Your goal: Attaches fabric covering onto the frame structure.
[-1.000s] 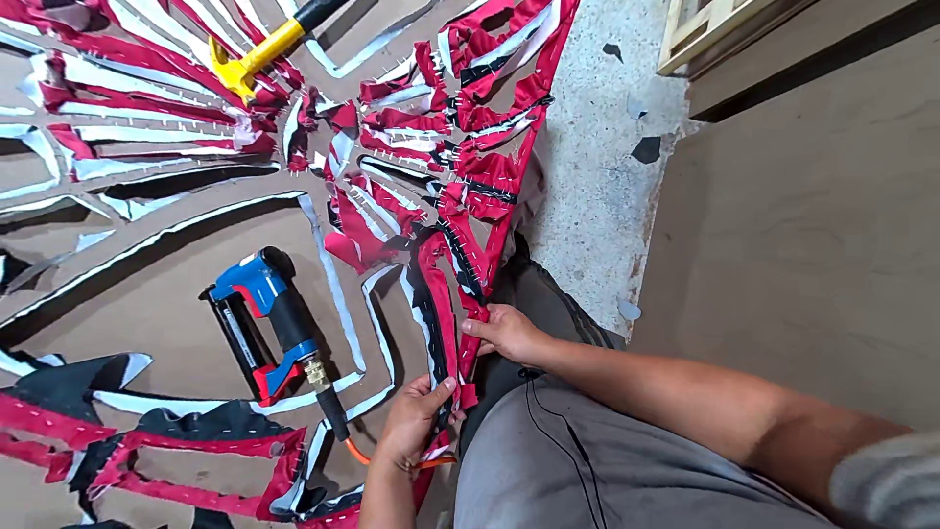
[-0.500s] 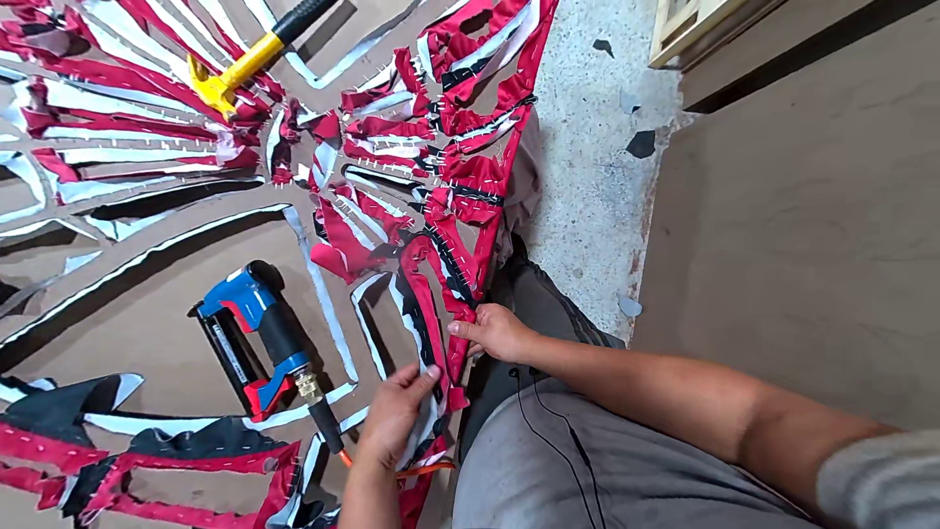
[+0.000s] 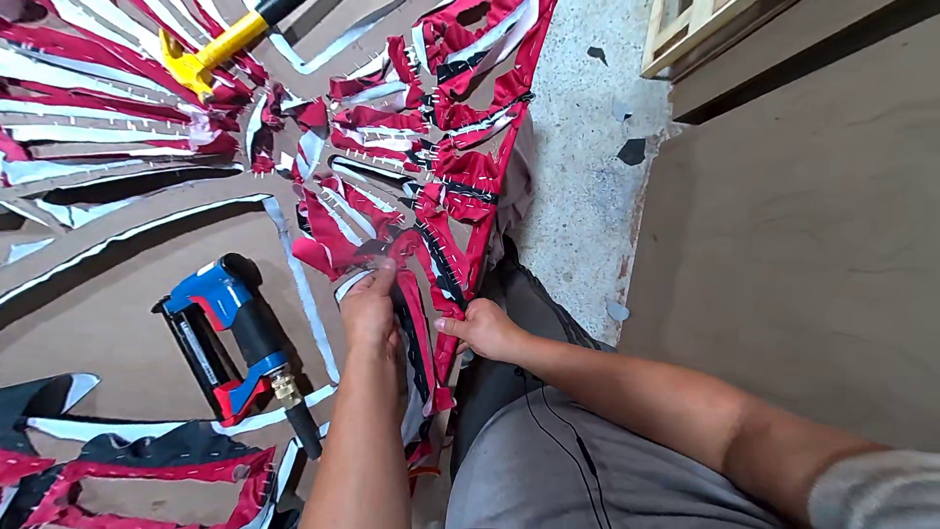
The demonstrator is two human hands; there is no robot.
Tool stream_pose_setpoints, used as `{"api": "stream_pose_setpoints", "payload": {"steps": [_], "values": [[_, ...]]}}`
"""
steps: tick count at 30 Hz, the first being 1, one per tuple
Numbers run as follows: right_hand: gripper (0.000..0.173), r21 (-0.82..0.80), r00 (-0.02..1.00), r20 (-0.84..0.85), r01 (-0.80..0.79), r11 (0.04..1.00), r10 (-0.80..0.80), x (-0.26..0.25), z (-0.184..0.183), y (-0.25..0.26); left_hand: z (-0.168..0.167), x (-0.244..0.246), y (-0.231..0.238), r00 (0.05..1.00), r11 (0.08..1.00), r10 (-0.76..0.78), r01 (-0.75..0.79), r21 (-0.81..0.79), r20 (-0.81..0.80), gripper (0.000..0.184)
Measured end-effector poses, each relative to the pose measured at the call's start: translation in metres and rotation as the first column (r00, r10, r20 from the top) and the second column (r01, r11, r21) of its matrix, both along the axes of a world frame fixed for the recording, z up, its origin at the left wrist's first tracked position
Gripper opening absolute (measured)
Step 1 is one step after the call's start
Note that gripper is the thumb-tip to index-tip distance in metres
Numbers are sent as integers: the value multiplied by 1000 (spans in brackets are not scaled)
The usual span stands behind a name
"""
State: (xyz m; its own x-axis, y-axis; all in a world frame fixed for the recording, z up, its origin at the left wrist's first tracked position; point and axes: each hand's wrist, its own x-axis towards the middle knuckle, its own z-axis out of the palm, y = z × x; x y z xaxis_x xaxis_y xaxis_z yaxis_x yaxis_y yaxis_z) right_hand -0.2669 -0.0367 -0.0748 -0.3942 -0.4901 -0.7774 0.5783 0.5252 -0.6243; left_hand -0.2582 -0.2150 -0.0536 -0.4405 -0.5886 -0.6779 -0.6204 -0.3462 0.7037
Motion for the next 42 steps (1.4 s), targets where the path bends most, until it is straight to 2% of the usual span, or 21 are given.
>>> {"api": "stream_pose_setpoints", "payload": {"steps": [4,7,9,11,12,15,17,19,22,25,27,30,32,36,38,42], "values": [[44,-13,998,57,30,999,-29,-3,1,-3,3,6,1,999,999,-8,10,-41,36,32],[47,-12,998,54,-44,999,44,-12,-1,-2,16,50,5,955,957,-208,243,-157,209,40],[50,-12,995,33,-96,995,97,-14,-2,-1,25,102,8,848,884,-428,465,-52,312,36],[51,-19,994,27,-108,994,108,-14,-3,0,28,144,16,786,827,-562,534,178,257,26],[50,-21,994,30,-103,994,104,-13,-3,1,29,158,20,824,831,-539,485,273,178,21],[50,3,995,20,-98,995,98,-11,0,-3,25,169,21,895,837,-443,392,381,53,16],[58,28,988,8,-154,988,154,-15,4,-2,20,170,18,903,826,-428,383,413,19,16],[67,-25,980,57,-188,982,189,-23,5,1,17,172,16,918,825,-397,359,436,-5,17],[63,-117,977,163,-122,986,140,-27,7,4,16,177,13,935,821,-354,320,473,-18,20],[56,-133,974,227,26,991,5,-23,4,2,16,174,15,941,829,-337,301,471,-9,18],[56,-136,970,240,67,988,-33,-22,2,0,15,173,14,942,828,-336,301,473,-10,18],[58,-93,976,209,81,992,-60,-18,4,-3,18,170,13,937,833,-348,323,449,-29,19],[59,-70,980,191,74,995,-59,-17,4,-4,20,163,18,938,862,-346,312,400,14,18],[59,-76,988,151,-30,997,42,-26,10,5,15,164,27,948,900,-315,285,329,41,18],[52,-60,996,86,-8,998,13,-32,13,11,12,165,27,948,902,-317,289,321,37,18],[39,-81,997,66,51,995,-46,-39,8,13,13,165,26,945,897,-321,284,337,58,19]]}}
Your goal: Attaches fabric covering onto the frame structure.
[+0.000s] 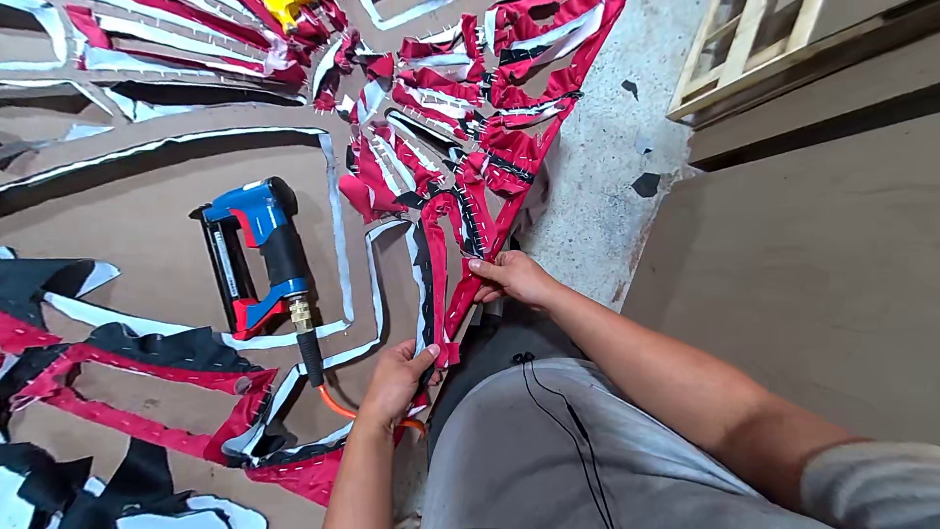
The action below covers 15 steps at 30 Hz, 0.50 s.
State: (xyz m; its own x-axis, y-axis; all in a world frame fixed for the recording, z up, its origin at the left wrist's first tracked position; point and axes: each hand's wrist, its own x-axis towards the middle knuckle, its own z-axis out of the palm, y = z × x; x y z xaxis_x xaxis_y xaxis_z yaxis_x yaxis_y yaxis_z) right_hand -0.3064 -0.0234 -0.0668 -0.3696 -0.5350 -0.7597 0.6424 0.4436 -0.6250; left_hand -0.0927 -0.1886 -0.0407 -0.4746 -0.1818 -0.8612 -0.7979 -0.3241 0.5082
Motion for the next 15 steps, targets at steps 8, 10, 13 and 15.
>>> {"api": "stream_pose_setpoints", "payload": {"steps": [8,10,13,15], "values": [[32,-158,996,62,79,984,-69,3,-16,3,2,-5,-4,999,998,15,-16,55,29,21],[32,-182,992,91,104,978,-88,4,-18,4,3,-7,-5,998,998,18,-20,53,52,20],[36,-82,998,49,30,996,-26,2,-11,0,4,-10,-7,996,999,-38,41,-30,83,18],[40,-11,1000,-1,-14,1000,14,2,-5,-1,7,-20,-11,988,964,-125,143,-223,92,18]]}}
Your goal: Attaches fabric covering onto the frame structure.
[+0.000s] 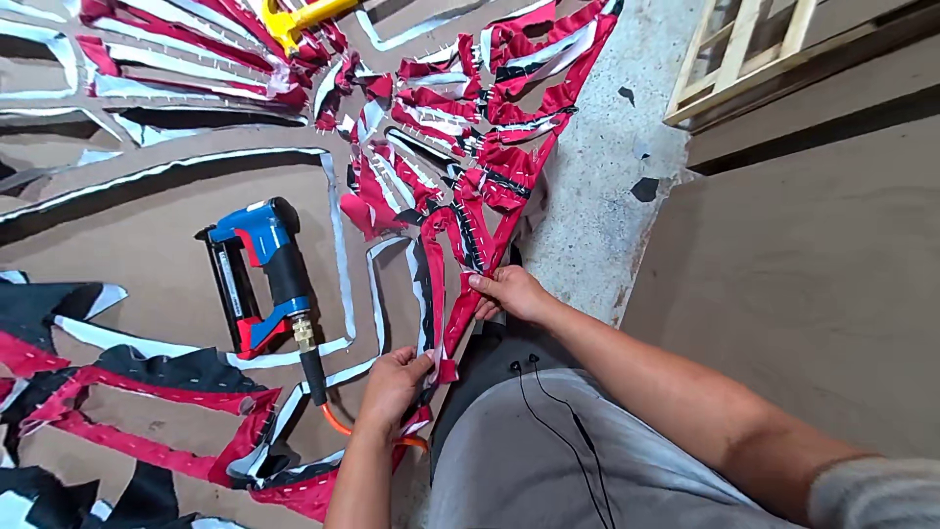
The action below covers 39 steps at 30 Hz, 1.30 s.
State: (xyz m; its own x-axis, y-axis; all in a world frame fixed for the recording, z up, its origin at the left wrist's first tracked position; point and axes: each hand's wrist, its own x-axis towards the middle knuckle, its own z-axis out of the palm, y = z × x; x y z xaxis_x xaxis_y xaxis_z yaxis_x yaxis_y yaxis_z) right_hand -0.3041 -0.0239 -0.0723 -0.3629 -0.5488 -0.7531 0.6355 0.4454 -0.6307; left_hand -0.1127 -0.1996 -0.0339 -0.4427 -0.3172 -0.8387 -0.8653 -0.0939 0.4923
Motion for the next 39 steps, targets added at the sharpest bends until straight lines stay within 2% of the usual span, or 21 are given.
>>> {"api": "stream_pose_setpoints", "payload": {"steps": [2,5,7,10,12,14,20,24,26,27,29,30,31,33,34,36,37,38,39], "values": [[40,32,998,-51,-40,999,42,1,4,1,4,-23,-6,998,986,-53,45,-159,-41,21],[37,71,989,-111,-93,993,101,4,8,3,3,-76,-12,997,965,-1,-20,-262,-78,28],[37,105,980,-148,-117,987,132,5,10,3,-6,-108,-16,996,966,52,-70,-250,-78,31],[40,116,967,-172,-172,978,190,8,13,3,-15,-124,-27,992,978,94,-107,-176,-81,30],[40,86,968,-103,-223,971,231,13,13,3,-14,-122,-28,990,981,119,-129,-142,-75,30],[38,65,980,-46,-188,980,192,21,12,-1,-15,-119,-29,991,983,122,-129,-134,-54,33],[37,100,995,-94,39,994,-29,30,5,-8,-23,-113,-36,998,981,-53,49,-190,-19,43],[40,79,997,-67,-44,996,50,19,4,-7,-17,-120,-38,991,972,-133,134,-191,18,45],[46,45,973,-29,-226,973,227,3,6,-2,4,-116,-39,960,908,-269,281,-310,84,43],[50,52,927,-59,-367,929,370,-9,9,0,19,-108,-42,948,851,-303,316,-419,99,39],[50,186,746,-254,-587,788,615,-24,24,6,41,-77,-61,961,689,-265,243,-682,75,37],[48,271,630,-417,-603,751,656,-25,33,10,42,-59,-76,971,603,-224,207,-770,86,45],[43,317,504,-592,-573,756,630,-22,38,13,36,-45,-89,979,540,-169,191,-820,117,57],[29,262,234,-862,-555,789,450,-7,40,9,23,-27,-106,976,518,-93,217,-828,198,83],[38,235,125,-912,-621,747,391,-1,39,1,21,-27,-112,971,527,-76,231,-818,225,92],[67,264,-66,-939,-768,583,338,11,31,-16,21,-37,-125,971,539,-52,225,-812,234,104],[72,276,-131,-943,-823,496,307,18,23,-21,20,-42,-132,971,543,-54,226,-809,235,106],[69,283,-175,-944,-867,411,281,23,15,-23,17,-48,-140,973,558,-68,221,-800,222,108],[58,283,-207,-947,-898,338,245,26,8,-22,15,-54,-147,977,595,-83,207,-777,197,109]]}}
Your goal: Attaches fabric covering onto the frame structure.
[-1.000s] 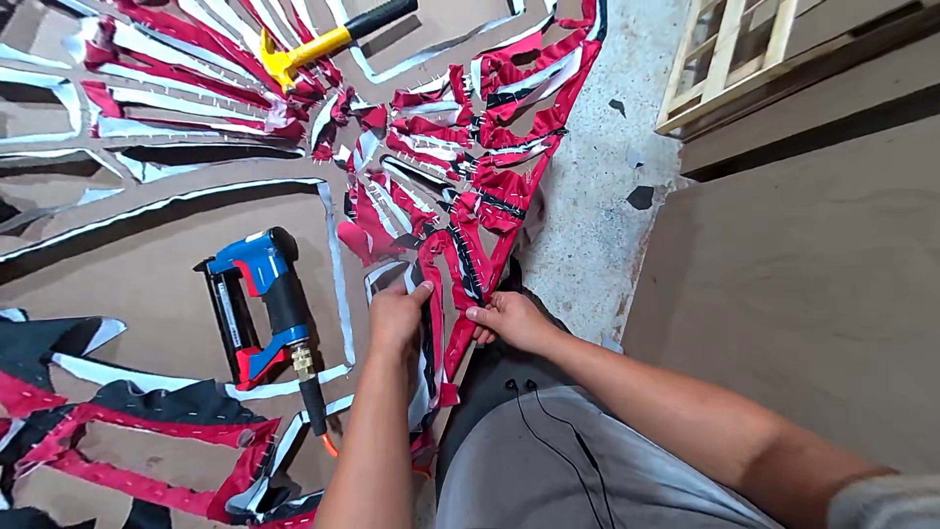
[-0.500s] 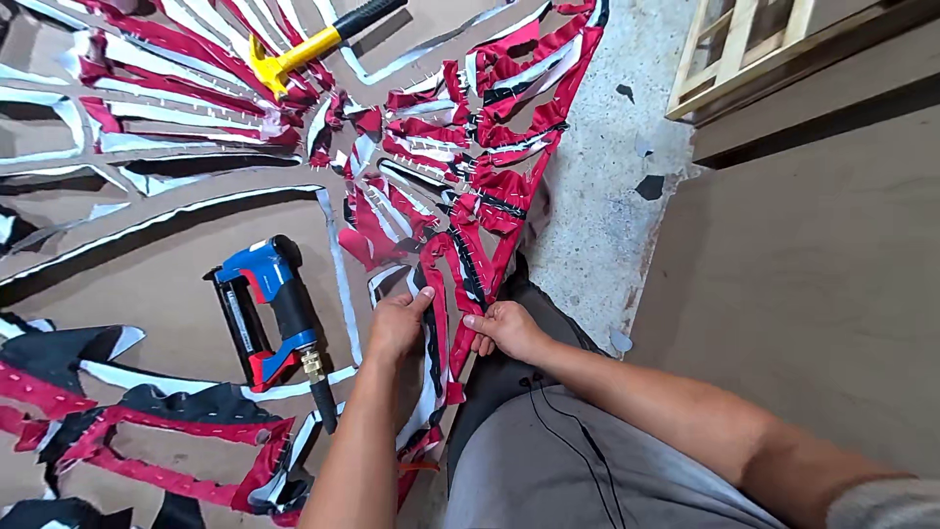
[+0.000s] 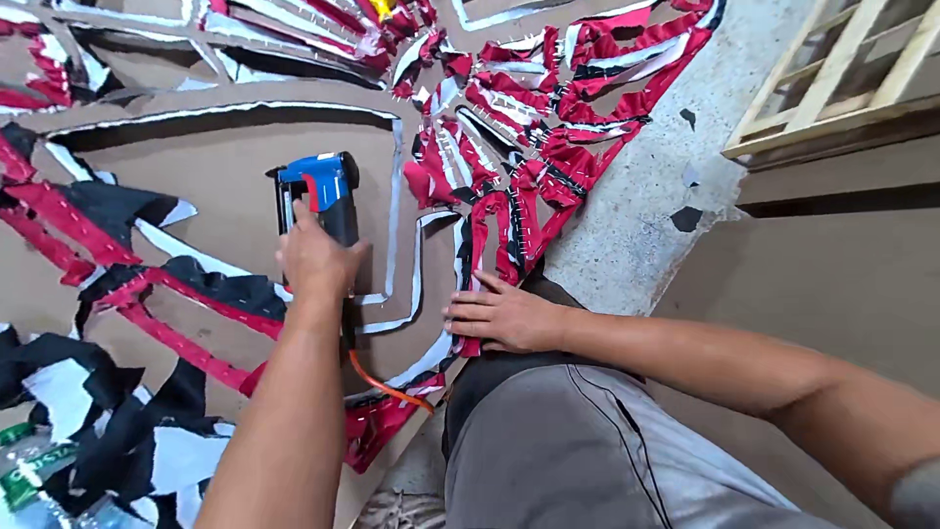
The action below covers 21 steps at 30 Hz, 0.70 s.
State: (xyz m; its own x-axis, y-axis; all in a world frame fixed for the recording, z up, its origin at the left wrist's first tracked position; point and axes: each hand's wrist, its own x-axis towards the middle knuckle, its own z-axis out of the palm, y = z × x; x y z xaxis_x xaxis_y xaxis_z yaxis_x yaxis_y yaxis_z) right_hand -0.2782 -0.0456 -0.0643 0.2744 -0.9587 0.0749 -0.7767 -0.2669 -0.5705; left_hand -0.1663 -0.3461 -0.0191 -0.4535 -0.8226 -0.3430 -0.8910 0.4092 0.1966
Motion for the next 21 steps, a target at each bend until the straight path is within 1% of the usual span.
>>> {"api": "stream_pose_setpoints", "payload": {"steps": [1,2,3,5,6,7,8,9,10,11,12,13,15,17,19,21], "values": [[46,-46,998,-8,-60,997,60,2,-8,4,-3,-5,-6,1000,998,6,-5,59,-16,110],[42,-98,996,-12,-94,991,94,3,-16,11,-3,-8,-8,999,994,30,-26,109,-32,111],[42,-141,995,-11,-104,985,103,2,-20,17,0,-7,-10,995,988,74,-63,143,-67,108],[39,-189,998,17,-63,980,67,-2,-25,31,20,10,-2,964,967,186,-145,211,-192,90],[37,-196,999,30,-31,980,38,-3,-27,38,38,26,11,945,960,213,-156,232,-248,76],[37,-190,999,39,-2,982,10,-2,-28,44,55,46,31,932,961,208,-138,240,-298,66],[36,-188,999,46,27,982,-19,0,-29,50,69,70,54,921,962,191,-107,250,-340,60],[36,-193,997,57,59,979,-49,2,-30,54,79,94,76,914,952,178,-66,299,-364,58],[36,-194,995,68,86,977,-74,5,-32,56,87,113,97,914,919,193,-40,392,-357,54],[36,-191,992,80,108,976,-95,7,-33,57,91,126,119,924,873,220,-44,485,-312,53],[38,-183,990,91,123,975,-108,9,-34,58,90,132,143,936,837,240,-66,542,-256,50],[38,-177,987,104,136,975,-119,12,-36,58,87,134,164,947,824,244,-90,559,-207,45],[38,-176,983,120,158,972,-138,13,-40,57,72,128,196,964,836,233,-129,533,-132,39],[39,-175,982,130,159,972,-137,15,-43,58,63,123,216,959,843,276,-211,495,-61,36],[40,-189,982,133,157,969,-133,12,-45,57,61,119,224,943,828,331,-275,489,-32,34],[40,-197,982,137,157,968,-132,13,-46,58,64,117,227,941,829,339,-296,474,-6,32]]}}
